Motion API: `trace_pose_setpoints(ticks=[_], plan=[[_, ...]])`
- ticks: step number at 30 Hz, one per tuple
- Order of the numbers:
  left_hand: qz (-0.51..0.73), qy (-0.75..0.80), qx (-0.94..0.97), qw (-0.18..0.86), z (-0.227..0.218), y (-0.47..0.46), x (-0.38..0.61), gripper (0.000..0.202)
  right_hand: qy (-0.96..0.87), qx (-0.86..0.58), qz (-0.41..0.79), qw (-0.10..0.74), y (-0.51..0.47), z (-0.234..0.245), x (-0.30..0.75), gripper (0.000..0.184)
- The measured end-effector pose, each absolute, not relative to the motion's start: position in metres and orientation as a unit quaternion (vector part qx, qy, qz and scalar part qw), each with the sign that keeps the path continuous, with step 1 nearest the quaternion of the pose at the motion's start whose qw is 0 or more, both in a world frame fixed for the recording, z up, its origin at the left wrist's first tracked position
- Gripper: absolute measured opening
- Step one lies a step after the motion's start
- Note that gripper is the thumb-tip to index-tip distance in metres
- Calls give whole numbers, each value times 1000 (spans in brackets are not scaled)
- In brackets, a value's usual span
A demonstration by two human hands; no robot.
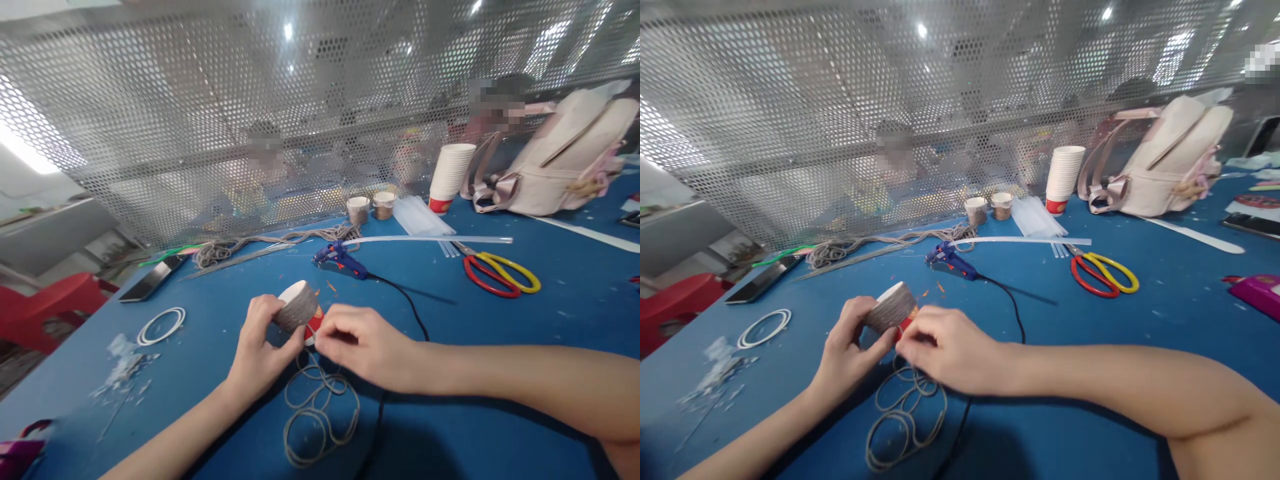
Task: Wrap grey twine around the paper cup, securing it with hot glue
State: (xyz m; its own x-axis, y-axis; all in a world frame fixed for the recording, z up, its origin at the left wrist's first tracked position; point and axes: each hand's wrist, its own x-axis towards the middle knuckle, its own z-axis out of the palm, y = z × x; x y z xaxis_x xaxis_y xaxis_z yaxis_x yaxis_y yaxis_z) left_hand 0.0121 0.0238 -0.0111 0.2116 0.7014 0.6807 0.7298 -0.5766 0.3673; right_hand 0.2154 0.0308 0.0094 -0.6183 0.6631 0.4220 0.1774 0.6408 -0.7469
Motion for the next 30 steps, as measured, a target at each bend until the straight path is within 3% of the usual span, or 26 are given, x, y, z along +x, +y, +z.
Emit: trace_pose_setpoints(ticks=[5, 7, 9, 13, 15, 17, 19, 24, 30], plan=[[-450, -483, -751, -17, -17, 26, 7, 16, -963, 38, 24, 264, -2, 0, 220, 15], [-461, -491, -739, -37, -19, 27, 6, 15, -948, 147, -44, 278, -5, -4, 224, 21], [-477, -494, -725, -56, -22, 29, 5, 17, -923, 162, -54, 345, 3, -4, 229, 29], [-513, -489, -700, -90, -26, 31, 2, 22, -896, -24, -60, 440, 54, 4, 243, 35], [-519, -485, -697, -97, -27, 31, 2, 20, -864, -204, -24, 459, 85, 2, 251, 43], [-522, -480, -699, -94, -28, 32, 2, 19, -818, -382, 55, 426, 112, -5, 255, 43], [-520, -477, -703, -88, -30, 32, 2, 20, -773, -496, 129, 374, 131, -13, 255, 29], [-497, -469, -727, -69, -32, 32, 3, 20, -789, -484, 244, 291, 155, -19, 238, 46], [-486, -470, -734, -64, -31, 31, 1, 20, -792, -477, 254, 284, 164, -13, 222, 17]])
